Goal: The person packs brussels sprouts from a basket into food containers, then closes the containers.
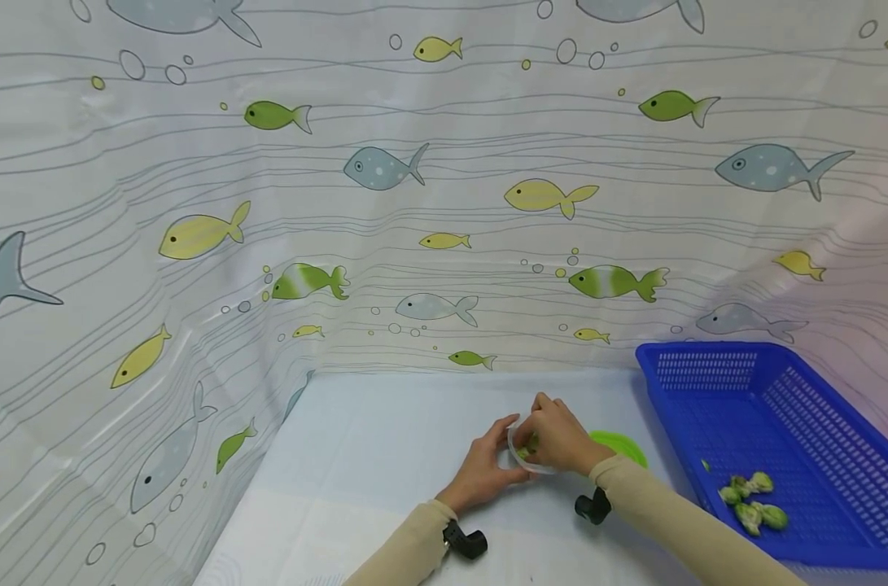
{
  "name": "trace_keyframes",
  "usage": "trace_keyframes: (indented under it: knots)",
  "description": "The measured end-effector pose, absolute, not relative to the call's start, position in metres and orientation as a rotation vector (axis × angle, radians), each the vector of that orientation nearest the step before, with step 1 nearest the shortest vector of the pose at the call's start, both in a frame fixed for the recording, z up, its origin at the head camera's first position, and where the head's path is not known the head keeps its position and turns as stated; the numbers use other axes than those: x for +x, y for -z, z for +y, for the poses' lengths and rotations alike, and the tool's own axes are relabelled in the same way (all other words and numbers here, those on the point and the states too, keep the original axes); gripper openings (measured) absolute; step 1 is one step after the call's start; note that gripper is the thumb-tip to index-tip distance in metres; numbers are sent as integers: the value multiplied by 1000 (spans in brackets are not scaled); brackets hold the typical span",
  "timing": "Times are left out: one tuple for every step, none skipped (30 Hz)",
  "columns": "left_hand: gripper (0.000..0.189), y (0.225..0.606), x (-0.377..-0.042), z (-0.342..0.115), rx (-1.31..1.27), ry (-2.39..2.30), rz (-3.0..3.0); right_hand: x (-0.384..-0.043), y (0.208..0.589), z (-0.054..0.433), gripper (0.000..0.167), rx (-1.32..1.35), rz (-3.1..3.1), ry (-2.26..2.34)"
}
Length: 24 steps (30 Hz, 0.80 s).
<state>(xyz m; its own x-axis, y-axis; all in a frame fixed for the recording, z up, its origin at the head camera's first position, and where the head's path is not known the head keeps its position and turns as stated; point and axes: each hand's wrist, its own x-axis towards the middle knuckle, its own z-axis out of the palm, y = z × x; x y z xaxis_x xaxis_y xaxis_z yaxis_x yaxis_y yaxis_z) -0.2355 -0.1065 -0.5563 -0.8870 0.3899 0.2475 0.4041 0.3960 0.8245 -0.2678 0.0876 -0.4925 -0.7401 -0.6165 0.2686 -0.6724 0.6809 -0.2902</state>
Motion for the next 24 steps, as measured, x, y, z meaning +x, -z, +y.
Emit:
trace_keyframes:
  knots:
    - [93,557,-235,-106,-745,1547,-2612,-267,492,88,25,1067,-2743,-569]
    - [93,557,-235,-106,-751,1542,-2608,-267,491,89,25,1075,-2748,-573]
    - [93,558,-235,-106,-756,1539,-2604,-267,490,90,25,1083,-2752,-582]
    - [93,558,-235,-106,-762,1535,-2601,-267,489,91,25,1093,-2758,-595]
    - [93,558,-235,-105,-768,1532,-2598,-268,487,92,25,1103,-2765,-610]
    - [93,558,-235,-105,-771,1530,-2598,-268,485,93,25,1114,-2773,-627]
    - [93,558,-235,-105,-773,1524,-2597,-268,484,94,26,1120,-2783,-646]
    - [93,558,-235,-105,-778,1520,-2596,-269,482,96,26,1124,-2797,-668]
    - [93,558,-235,-105,-778,1518,-2598,-270,480,98,27,1128,-2810,-697]
    - [93,558,-234,-104,-776,1517,-2602,-270,477,101,27,1132,-2823,-720]
    - [93,558,-234,-104,-775,1517,-2606,-271,474,104,27,1133,-2838,-747]
    - [93,558,-234,-104,-772,1516,-2610,-273,471,108,28,1137,-2850,-772]
    - [93,558,-234,-104,-770,1515,-2613,-274,468,112,28,1144,-2858,-797]
    - [93,558,-234,-103,-768,1516,-2618,-276,464,117,28,1156,-2862,-823]
    - [94,557,-233,-103,-758,1511,-2625,-278,461,123,28,1172,-2860,-834]
    - [94,557,-233,-103,-751,1514,-2626,-280,457,128,28,1190,-2856,-845]
    - [94,556,-233,-103,-743,1514,-2630,-282,452,134,28,1208,-2851,-859]
    - [95,556,-233,-103,-732,1512,-2636,-283,448,140,28,1225,-2844,-867]
    - [95,555,-233,-104,-723,1508,-2639,-285,444,145,28,1232,-2843,-876]
    - [95,555,-233,-104,-717,1510,-2639,-286,441,151,29,1230,-2846,-889]
    - [95,555,-233,-105,-715,1512,-2638,-287,436,157,29,1225,-2852,-901]
    - [95,554,-234,-105,-721,1511,-2633,-288,433,164,30,1207,-2867,-922]
    - [95,554,-234,-105,-722,1507,-2636,-288,430,170,30,1182,-2884,-944]
    - [95,554,-235,-106,-724,1503,-2636,-288,427,176,31,1150,-2904,-973]
